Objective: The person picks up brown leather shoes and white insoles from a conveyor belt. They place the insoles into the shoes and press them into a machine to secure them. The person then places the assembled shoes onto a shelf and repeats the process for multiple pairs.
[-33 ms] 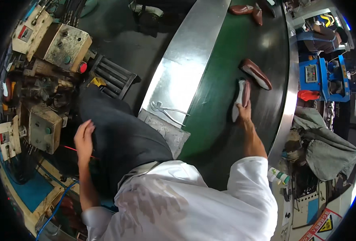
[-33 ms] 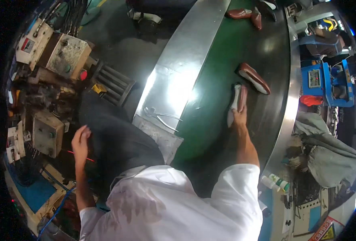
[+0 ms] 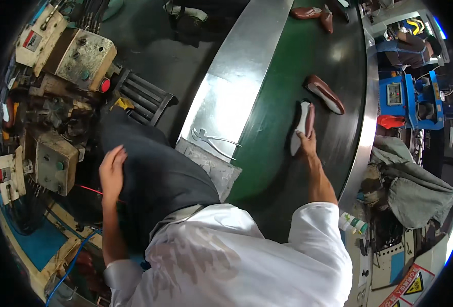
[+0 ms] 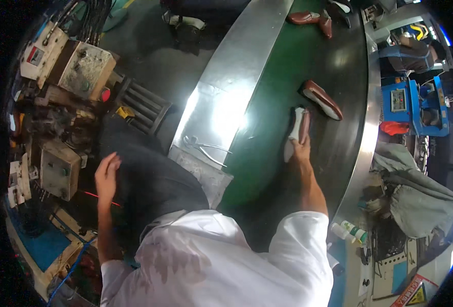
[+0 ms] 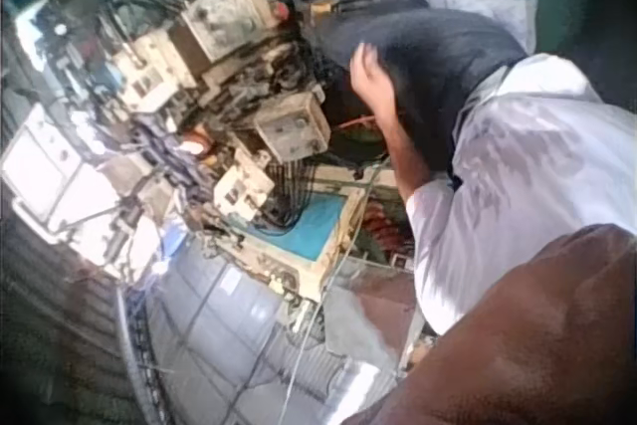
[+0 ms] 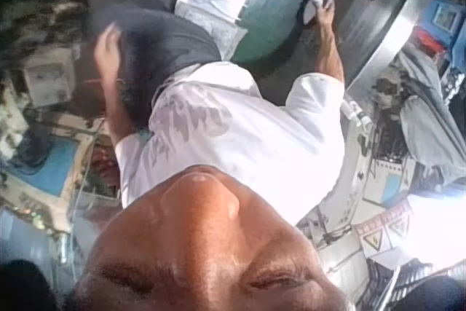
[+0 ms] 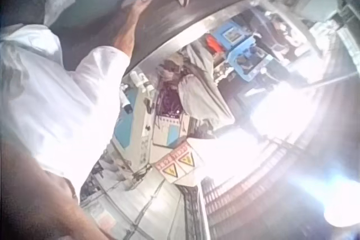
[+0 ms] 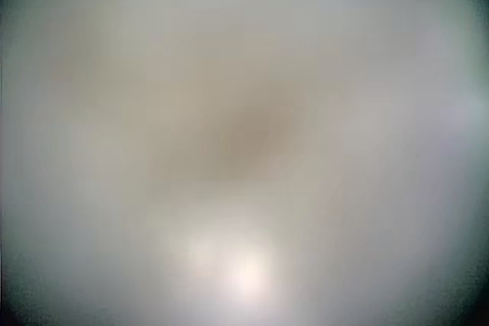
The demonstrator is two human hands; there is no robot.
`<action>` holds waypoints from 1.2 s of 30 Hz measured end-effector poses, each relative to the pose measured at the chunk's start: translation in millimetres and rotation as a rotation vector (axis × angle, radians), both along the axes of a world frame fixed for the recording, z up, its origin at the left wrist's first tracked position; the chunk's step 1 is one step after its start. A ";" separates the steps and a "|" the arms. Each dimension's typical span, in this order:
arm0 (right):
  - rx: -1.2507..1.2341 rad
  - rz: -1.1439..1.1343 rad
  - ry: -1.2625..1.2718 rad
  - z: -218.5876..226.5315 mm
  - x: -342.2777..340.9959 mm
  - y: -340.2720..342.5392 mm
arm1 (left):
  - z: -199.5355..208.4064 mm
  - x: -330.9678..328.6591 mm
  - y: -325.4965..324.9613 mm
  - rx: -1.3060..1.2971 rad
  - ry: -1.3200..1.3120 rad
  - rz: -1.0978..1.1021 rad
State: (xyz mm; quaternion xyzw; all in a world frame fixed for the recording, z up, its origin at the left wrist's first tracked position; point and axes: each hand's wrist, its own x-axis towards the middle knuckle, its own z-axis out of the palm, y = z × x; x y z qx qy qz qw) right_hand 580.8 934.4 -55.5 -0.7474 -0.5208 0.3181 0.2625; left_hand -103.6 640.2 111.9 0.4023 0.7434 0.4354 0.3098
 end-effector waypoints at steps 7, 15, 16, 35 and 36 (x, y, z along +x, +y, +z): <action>-0.343 0.118 0.922 95.0 -229.8 -74.9 | 16.6 58.5 110.5 0.176 -0.349 -0.234; -0.081 1.174 0.630 187.0 -469.4 -129.8 | 97.1 -2.7 63.9 0.348 -0.521 0.029; -0.050 1.197 0.538 197.5 -490.9 -137.3 | 94.7 -14.3 43.1 0.437 -0.505 0.026; -0.010 1.434 0.750 148.5 -578.4 -205.9 | 107.9 17.0 -59.6 0.436 0.226 0.064; 0.374 1.484 0.529 144.4 -569.0 -205.5 | 107.2 17.4 -58.1 0.436 0.220 0.058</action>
